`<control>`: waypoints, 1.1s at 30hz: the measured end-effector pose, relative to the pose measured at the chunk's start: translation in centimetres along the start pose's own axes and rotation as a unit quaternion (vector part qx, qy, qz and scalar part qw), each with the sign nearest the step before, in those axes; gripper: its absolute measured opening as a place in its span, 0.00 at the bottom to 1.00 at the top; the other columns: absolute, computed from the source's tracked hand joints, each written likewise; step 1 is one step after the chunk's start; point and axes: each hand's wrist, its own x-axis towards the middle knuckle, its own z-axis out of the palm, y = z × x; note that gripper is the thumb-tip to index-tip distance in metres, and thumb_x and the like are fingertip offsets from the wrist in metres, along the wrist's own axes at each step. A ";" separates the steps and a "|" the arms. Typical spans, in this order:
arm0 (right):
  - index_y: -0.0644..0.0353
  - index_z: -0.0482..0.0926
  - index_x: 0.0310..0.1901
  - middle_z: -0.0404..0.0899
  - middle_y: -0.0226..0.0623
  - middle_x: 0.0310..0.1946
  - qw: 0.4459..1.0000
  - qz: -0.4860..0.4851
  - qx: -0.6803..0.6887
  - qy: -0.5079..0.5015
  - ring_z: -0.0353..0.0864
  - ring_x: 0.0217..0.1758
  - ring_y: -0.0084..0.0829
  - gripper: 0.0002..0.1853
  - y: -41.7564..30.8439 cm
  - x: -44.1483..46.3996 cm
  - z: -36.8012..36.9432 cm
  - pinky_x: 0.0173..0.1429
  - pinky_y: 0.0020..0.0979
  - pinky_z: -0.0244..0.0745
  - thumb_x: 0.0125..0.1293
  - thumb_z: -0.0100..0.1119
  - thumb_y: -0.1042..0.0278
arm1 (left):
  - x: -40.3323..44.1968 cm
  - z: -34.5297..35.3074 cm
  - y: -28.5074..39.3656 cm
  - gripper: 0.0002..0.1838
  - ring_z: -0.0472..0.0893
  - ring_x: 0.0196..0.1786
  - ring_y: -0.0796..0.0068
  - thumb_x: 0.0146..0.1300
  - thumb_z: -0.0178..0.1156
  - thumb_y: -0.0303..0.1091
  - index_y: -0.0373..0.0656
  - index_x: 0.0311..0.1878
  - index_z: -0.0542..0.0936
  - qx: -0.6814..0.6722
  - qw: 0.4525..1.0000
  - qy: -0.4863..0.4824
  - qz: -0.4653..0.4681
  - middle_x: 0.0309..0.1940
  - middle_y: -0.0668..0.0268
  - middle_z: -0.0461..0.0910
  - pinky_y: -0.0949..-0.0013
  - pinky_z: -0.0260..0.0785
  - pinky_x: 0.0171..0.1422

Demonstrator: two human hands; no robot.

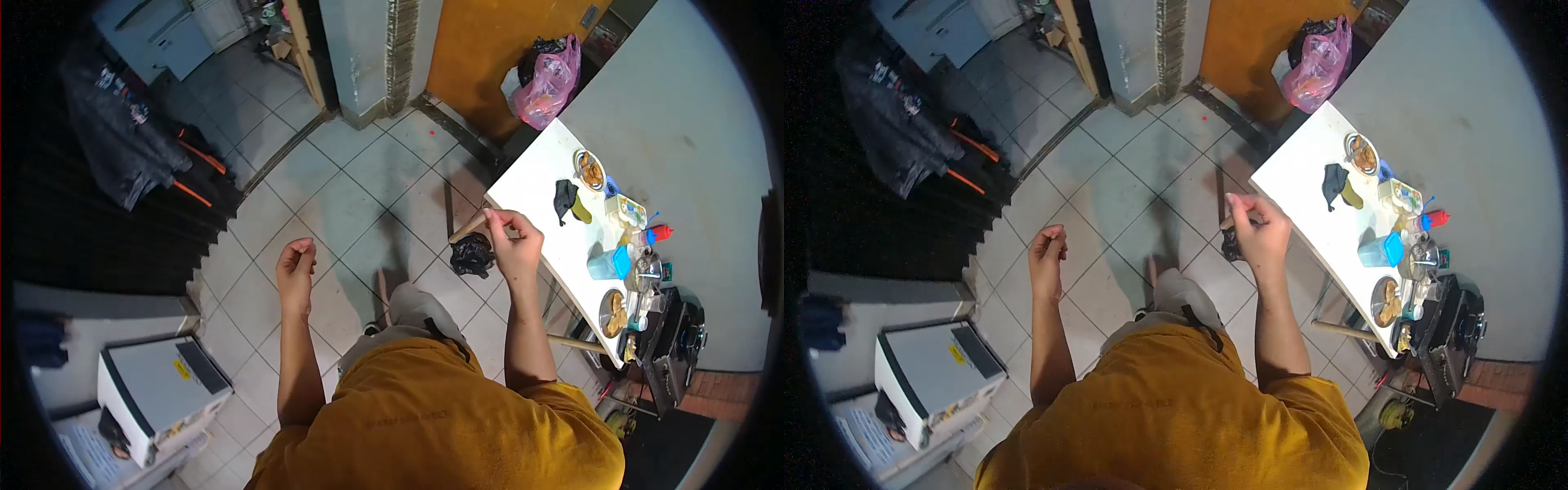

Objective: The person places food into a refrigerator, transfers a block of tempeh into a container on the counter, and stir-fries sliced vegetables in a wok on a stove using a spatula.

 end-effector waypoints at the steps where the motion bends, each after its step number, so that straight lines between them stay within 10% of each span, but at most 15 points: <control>1: 0.67 0.84 0.33 0.83 0.34 0.24 1.000 0.007 -0.004 0.004 0.78 0.28 0.20 0.08 0.8 1.4 0.8 0.33 0.22 0.72 0.60 0.69 0.69 | 2.7 0.9 0.2 0.07 0.69 0.32 0.86 0.66 0.60 0.32 0.42 0.45 0.80 0.009 1.000 -0.018 0.000 0.32 0.76 0.75 0.79 0.59 0.36; 22: 0.68 0.84 0.32 0.83 0.36 0.25 0.981 0.057 -0.039 0.179 0.78 0.29 0.22 0.07 13.0 47.3 14.0 0.37 0.23 0.72 0.60 0.69 0.71 | 55.3 35.9 8.0 0.08 0.70 0.33 0.85 0.66 0.60 0.30 0.40 0.46 0.79 0.052 0.969 -0.242 0.003 0.32 0.74 0.75 0.78 0.62 0.37; 33: 0.70 0.83 0.37 0.85 0.38 0.27 0.841 0.191 -0.190 0.469 0.83 0.32 0.23 0.08 15.9 57.9 9.8 0.40 0.24 0.76 0.65 0.63 0.71 | 70.8 65.9 13.9 0.10 0.75 0.38 0.84 0.67 0.60 0.32 0.39 0.48 0.79 0.114 0.826 -0.551 0.027 0.37 0.72 0.78 0.78 0.64 0.40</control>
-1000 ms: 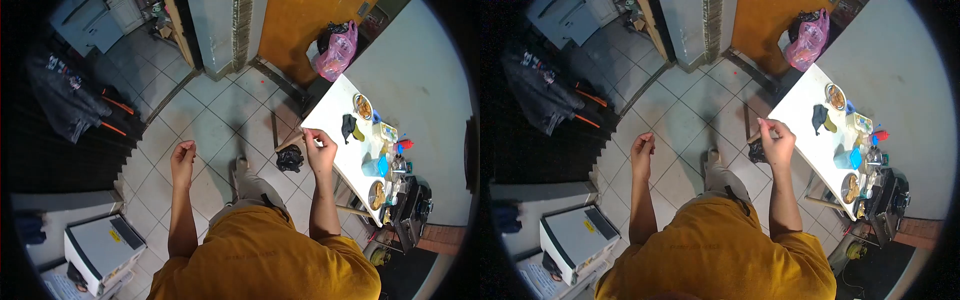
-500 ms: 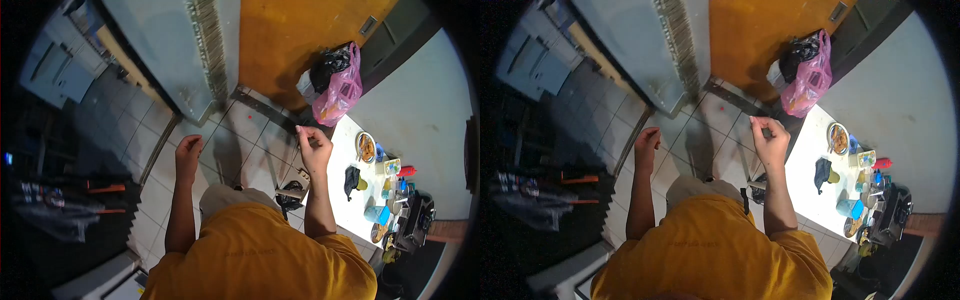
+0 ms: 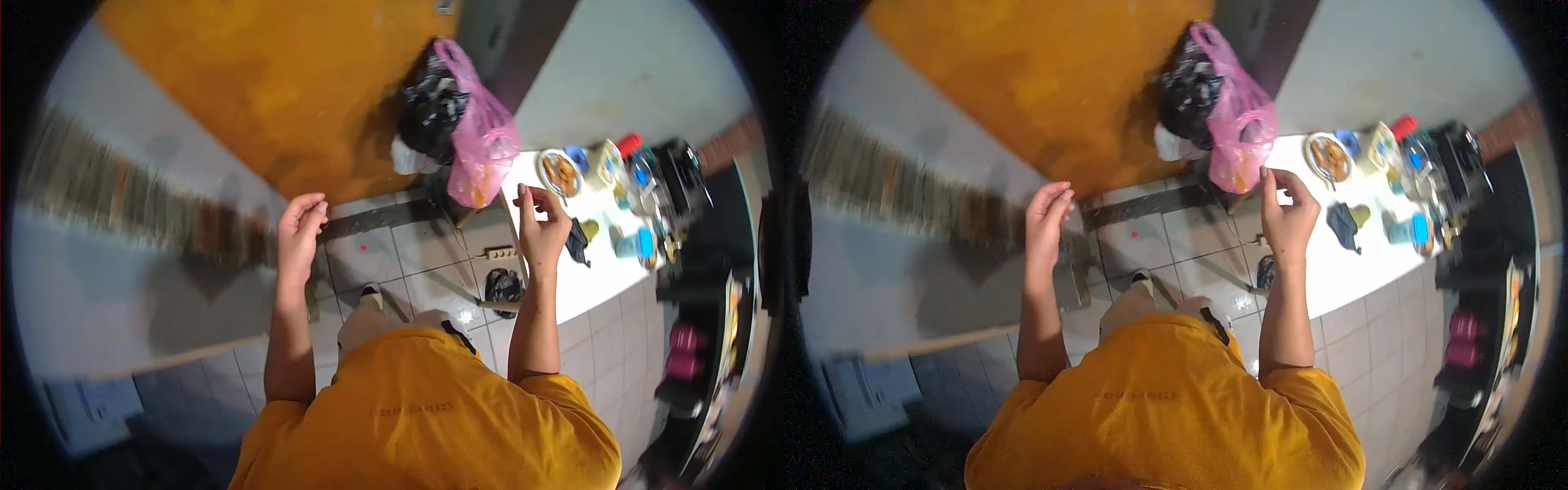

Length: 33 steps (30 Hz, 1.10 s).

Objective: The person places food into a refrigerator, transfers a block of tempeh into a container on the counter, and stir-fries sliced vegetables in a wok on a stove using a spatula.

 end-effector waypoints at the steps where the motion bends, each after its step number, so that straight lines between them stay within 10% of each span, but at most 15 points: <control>1: 0.69 0.84 0.36 0.85 0.37 0.26 1.000 0.005 -0.019 0.023 0.83 0.32 0.23 0.08 0.0 0.1 0.0 0.40 0.24 0.75 0.64 0.63 0.70 | 3.4 0.6 0.4 0.11 0.76 0.39 0.83 0.67 0.60 0.33 0.39 0.50 0.78 -0.005 0.998 -0.053 0.019 0.38 0.72 0.78 0.77 0.65 0.41; 11: 0.66 0.84 0.34 0.85 0.35 0.26 0.961 0.135 -0.122 0.209 0.84 0.31 0.22 0.07 1.4 1.0 -2.1 0.40 0.24 0.73 0.63 0.64 0.70 | 25.1 16.4 8.2 0.14 0.78 0.46 0.80 0.68 0.60 0.33 0.37 0.53 0.77 -0.017 0.948 -0.294 0.118 0.44 0.67 0.80 0.76 0.68 0.47; 21: 0.65 0.84 0.34 0.85 0.35 0.25 0.937 0.121 -0.163 0.283 0.86 0.30 0.23 0.06 4.3 6.6 -2.4 0.36 0.23 0.73 0.65 0.64 0.71 | 36.6 28.5 11.8 0.35 0.61 0.73 0.62 0.68 0.59 0.38 0.28 0.71 0.58 -0.017 0.943 -0.282 0.176 0.71 0.48 0.61 0.63 0.50 0.76; 33: 0.65 0.84 0.35 0.85 0.34 0.25 0.897 0.143 -0.217 0.356 0.85 0.30 0.23 0.06 2.2 6.6 1.0 0.36 0.22 0.71 0.65 0.64 0.70 | 39.3 30.8 10.1 0.42 0.56 0.75 0.53 0.63 0.63 0.36 0.29 0.72 0.52 0.073 0.930 -0.272 0.236 0.72 0.41 0.53 0.59 0.50 0.75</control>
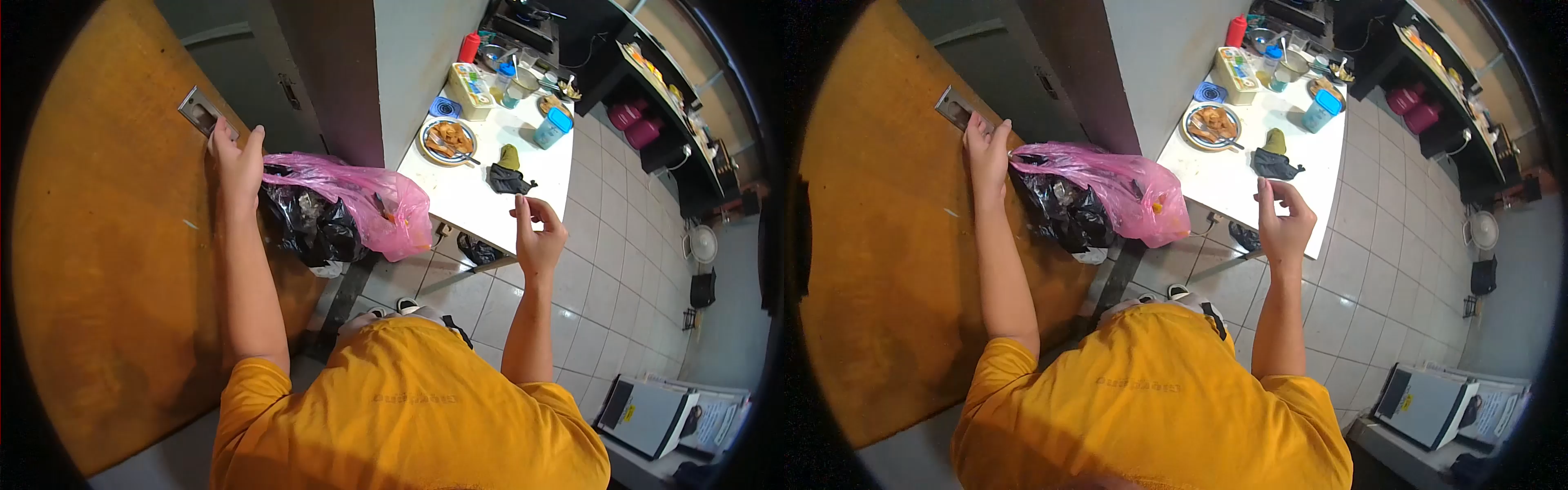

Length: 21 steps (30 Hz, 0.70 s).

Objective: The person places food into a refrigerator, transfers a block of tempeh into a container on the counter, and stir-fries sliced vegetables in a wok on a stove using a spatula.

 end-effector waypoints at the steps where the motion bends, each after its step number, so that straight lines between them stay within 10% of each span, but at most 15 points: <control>1: 0.65 0.84 0.35 0.85 0.34 0.25 1.000 0.002 -0.003 0.006 0.85 0.30 0.23 0.06 -0.3 -0.4 0.1 0.36 0.22 0.71 0.65 0.64 0.70 | -0.2 0.0 0.6 0.42 0.56 0.75 0.53 0.63 0.63 0.36 0.29 0.72 0.52 -0.003 1.000 -0.005 0.002 0.72 0.41 0.53 0.59 0.50 0.75; 21: 0.65 0.84 0.35 0.85 0.34 0.27 0.996 0.054 0.001 0.077 0.87 0.32 0.23 0.07 -2.6 -6.1 -1.7 0.36 0.22 0.71 0.65 0.64 0.70 | 0.2 0.7 2.1 0.46 0.53 0.73 0.45 0.53 0.68 0.36 0.23 0.69 0.54 0.018 0.999 0.031 0.022 0.69 0.38 0.52 0.55 0.46 0.77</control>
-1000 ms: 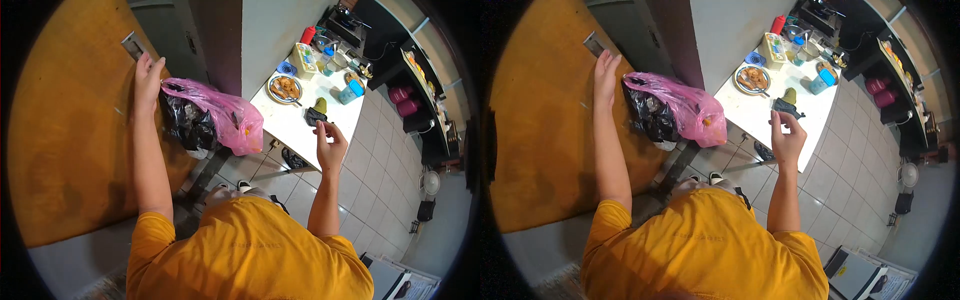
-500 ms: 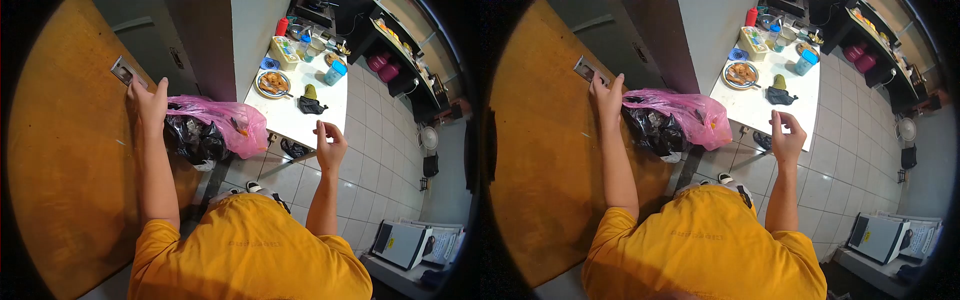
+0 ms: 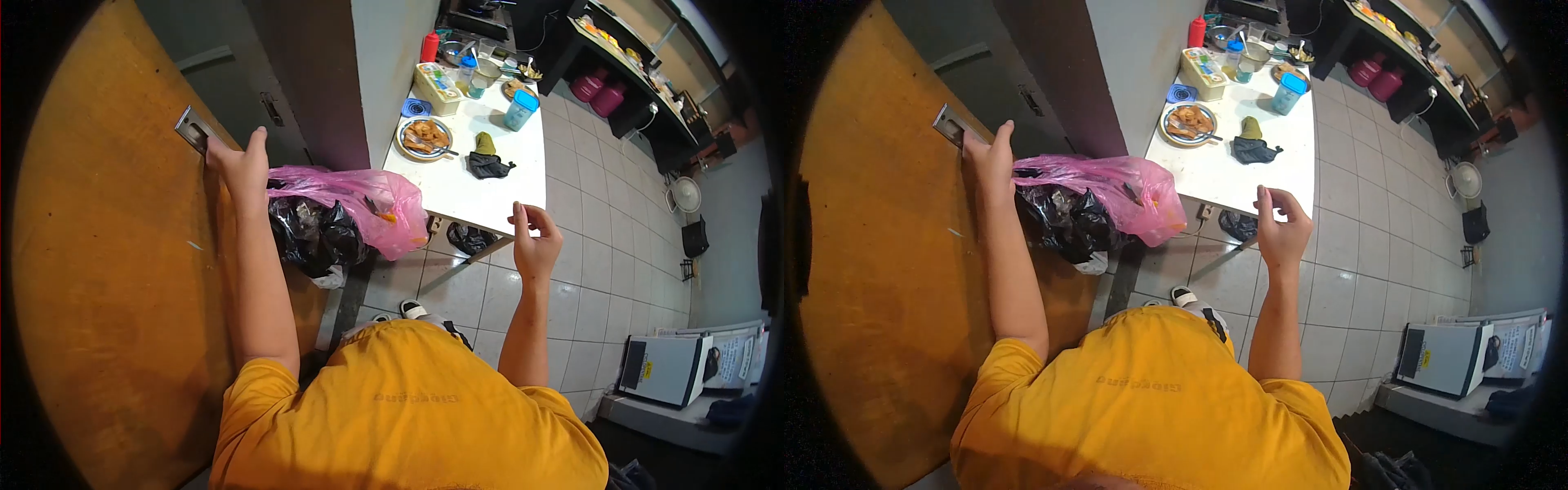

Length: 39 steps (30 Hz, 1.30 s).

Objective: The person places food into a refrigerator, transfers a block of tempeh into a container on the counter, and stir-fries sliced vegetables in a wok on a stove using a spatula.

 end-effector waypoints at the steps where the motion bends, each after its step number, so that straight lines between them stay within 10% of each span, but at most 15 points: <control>1: 0.65 0.84 0.35 0.85 0.34 0.27 1.000 0.000 -0.002 0.004 0.87 0.32 0.23 0.07 -0.1 -0.1 -0.3 0.36 0.22 0.71 0.65 0.64 0.70 | 0.3 0.3 -0.7 0.46 0.53 0.73 0.45 0.53 0.68 0.36 0.23 0.69 0.54 -0.003 1.000 -0.003 0.002 0.69 0.38 0.52 0.55 0.46 0.77; 34: 0.65 0.84 0.35 0.85 0.35 0.27 0.999 -0.009 -0.016 0.048 0.87 0.31 0.24 0.08 -0.5 -3.1 -3.4 0.34 0.21 0.72 0.65 0.64 0.68 | 1.7 -0.1 -1.2 0.38 0.69 0.65 0.51 0.48 0.59 0.25 0.26 0.67 0.63 -0.066 0.998 0.008 -0.024 0.65 0.43 0.63 0.61 0.62 0.68; 39: 0.66 0.84 0.35 0.85 0.35 0.27 0.999 -0.008 -0.003 0.043 0.86 0.31 0.24 0.08 -0.4 -4.2 -3.5 0.33 0.20 0.72 0.65 0.64 0.69 | 3.9 -0.1 -3.6 0.34 0.73 0.62 0.55 0.52 0.55 0.24 0.28 0.66 0.66 -0.136 0.985 -0.103 -0.012 0.62 0.48 0.68 0.63 0.65 0.65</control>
